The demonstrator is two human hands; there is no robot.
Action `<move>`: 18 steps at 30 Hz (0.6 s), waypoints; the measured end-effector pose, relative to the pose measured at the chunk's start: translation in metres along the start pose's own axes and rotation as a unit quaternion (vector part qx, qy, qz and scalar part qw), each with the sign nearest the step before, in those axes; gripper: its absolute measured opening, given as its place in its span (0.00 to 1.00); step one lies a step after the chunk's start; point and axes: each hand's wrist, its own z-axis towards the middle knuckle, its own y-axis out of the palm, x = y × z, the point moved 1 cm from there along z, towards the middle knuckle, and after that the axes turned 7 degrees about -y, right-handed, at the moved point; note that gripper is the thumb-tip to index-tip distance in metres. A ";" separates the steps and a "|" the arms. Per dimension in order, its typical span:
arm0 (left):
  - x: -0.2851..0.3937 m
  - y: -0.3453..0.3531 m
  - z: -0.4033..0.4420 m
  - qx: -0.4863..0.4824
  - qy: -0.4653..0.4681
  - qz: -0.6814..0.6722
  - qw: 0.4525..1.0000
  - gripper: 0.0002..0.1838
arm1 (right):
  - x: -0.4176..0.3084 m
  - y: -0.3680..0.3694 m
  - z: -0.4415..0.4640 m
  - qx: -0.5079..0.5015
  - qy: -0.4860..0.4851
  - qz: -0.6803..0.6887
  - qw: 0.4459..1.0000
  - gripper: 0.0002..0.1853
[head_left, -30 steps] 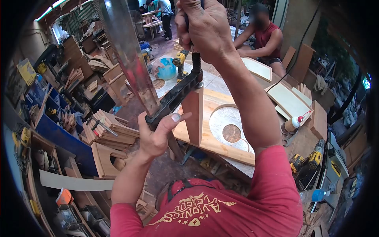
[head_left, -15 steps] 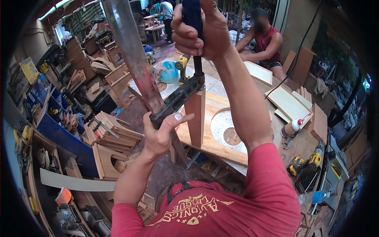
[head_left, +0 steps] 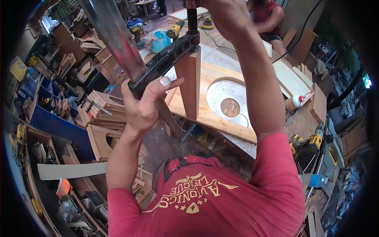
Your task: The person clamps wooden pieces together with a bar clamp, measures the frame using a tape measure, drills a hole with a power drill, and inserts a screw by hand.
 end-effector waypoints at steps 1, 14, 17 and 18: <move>0.000 0.000 -0.002 0.002 0.000 0.003 1.000 0.09 | 0.009 -0.006 -0.017 0.029 -0.039 -0.045 0.998 0.29; 0.007 0.008 -0.005 0.009 0.039 0.056 0.998 0.14 | 0.103 0.041 -0.392 -0.214 0.277 -0.384 0.854 0.31; 0.008 0.005 -0.008 0.020 0.025 0.087 0.996 0.15 | 0.111 0.065 -0.392 -0.200 0.279 -0.411 0.845 0.32; 0.009 0.005 -0.008 0.026 0.016 0.097 0.995 0.15 | 0.113 0.067 -0.390 -0.194 0.279 -0.426 0.838 0.32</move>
